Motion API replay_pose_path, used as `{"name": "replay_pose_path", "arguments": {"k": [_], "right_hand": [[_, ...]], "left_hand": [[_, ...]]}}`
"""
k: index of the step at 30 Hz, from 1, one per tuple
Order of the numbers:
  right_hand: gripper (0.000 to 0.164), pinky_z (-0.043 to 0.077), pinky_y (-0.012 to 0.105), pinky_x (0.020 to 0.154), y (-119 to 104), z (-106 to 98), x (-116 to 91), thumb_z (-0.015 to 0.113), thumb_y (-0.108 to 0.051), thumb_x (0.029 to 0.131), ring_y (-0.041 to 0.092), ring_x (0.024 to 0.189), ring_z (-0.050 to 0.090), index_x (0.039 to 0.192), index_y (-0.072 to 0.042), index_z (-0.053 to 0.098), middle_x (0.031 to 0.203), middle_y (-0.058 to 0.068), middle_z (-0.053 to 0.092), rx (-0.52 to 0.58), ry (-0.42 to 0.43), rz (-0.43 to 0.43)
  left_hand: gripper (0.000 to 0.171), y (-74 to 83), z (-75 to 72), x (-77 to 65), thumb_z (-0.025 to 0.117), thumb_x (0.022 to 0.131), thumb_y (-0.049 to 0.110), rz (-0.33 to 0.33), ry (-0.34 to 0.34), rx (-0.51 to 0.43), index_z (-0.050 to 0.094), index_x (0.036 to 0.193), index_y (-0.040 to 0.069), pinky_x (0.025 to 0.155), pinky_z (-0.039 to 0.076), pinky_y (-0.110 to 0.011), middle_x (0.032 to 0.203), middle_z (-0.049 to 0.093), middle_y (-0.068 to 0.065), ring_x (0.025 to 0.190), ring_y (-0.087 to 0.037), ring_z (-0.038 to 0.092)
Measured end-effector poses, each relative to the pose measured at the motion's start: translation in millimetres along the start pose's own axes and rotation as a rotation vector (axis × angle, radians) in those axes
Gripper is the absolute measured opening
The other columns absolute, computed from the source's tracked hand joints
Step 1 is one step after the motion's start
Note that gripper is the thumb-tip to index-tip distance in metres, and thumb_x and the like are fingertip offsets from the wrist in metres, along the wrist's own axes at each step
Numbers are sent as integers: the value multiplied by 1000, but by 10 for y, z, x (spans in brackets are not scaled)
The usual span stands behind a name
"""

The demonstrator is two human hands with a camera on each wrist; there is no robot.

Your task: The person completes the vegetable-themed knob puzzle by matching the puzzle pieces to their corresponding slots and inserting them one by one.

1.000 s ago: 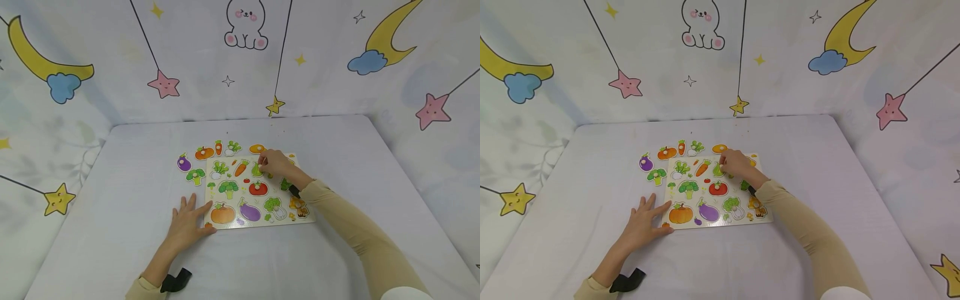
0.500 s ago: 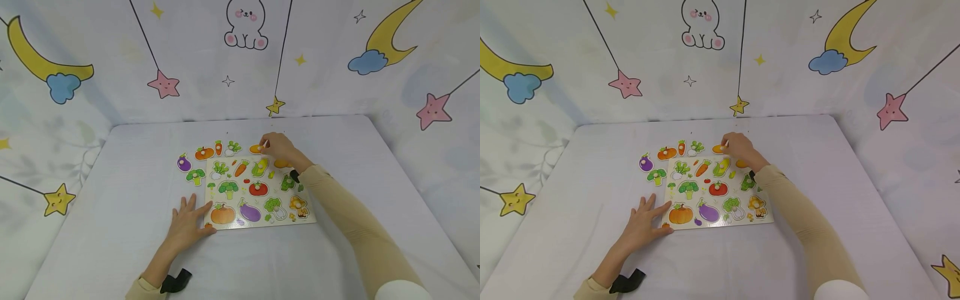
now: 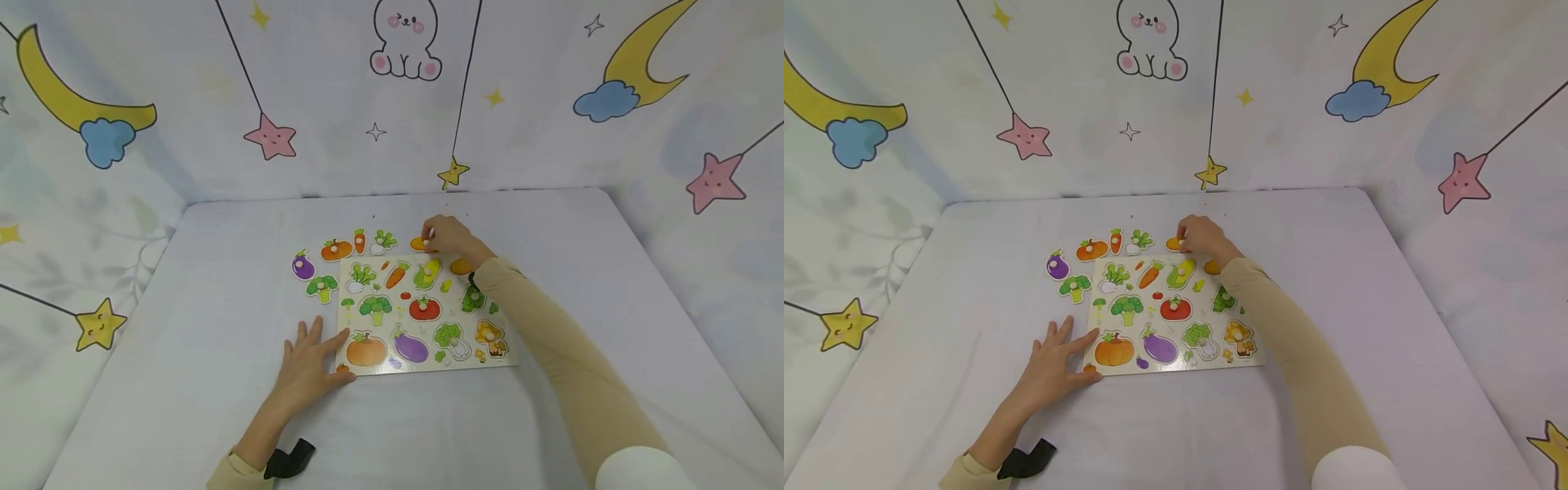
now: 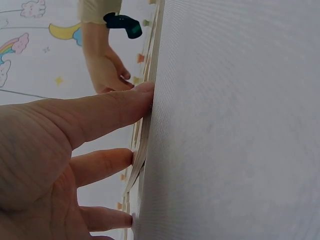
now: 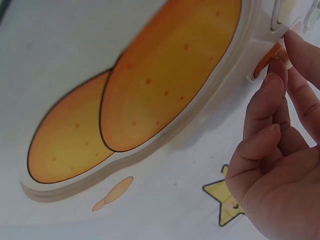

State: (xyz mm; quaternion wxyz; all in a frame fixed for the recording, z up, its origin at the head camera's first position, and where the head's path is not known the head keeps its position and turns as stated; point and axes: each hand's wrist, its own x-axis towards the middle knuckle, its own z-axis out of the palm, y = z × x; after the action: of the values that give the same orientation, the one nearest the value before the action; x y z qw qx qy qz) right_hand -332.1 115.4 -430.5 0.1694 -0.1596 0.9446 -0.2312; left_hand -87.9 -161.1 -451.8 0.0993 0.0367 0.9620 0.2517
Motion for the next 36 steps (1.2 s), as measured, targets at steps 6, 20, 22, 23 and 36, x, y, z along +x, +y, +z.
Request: {"name": "replay_pose_path", "arguments": {"k": [6,20,22,23,36], "right_hand": [[8,43,29,70,6,19,8,62,-8,92,23,81,53,98,-4,63,102,14,65,22,14,20],[10,45,27,68,118,-132,-136,64,-12,92,22,81,53,99,-4,63,94,10,61,169,43,43],[11,44,26,66,142,-193,-208,64,-12,92,21,78,53,99,-4,63,89,9,60,189,54,28],[12,43,26,65,160,-219,-246,64,-12,91,20,76,52,100,-4,63,86,8,59,191,55,22],[9,42,28,63,419,-264,-642,65,-11,89,20,74,51,95,-5,63,84,7,59,122,12,63]], "left_hand": [[72,11,3,15,86,71,34,6,6,5,59,136,17,106,10,-77,155,26,-31,143,-57,10],[72,54,2,5,86,71,34,8,3,11,59,136,17,106,11,-77,155,26,-31,143,-57,10],[72,51,0,6,85,72,34,8,1,17,59,137,18,106,11,-77,155,26,-31,143,-57,10],[72,49,0,6,85,72,34,9,1,19,59,137,18,106,11,-77,155,26,-31,142,-57,10],[72,19,21,0,85,72,35,7,9,9,59,137,18,106,10,-77,155,26,-32,142,-58,10]]}}
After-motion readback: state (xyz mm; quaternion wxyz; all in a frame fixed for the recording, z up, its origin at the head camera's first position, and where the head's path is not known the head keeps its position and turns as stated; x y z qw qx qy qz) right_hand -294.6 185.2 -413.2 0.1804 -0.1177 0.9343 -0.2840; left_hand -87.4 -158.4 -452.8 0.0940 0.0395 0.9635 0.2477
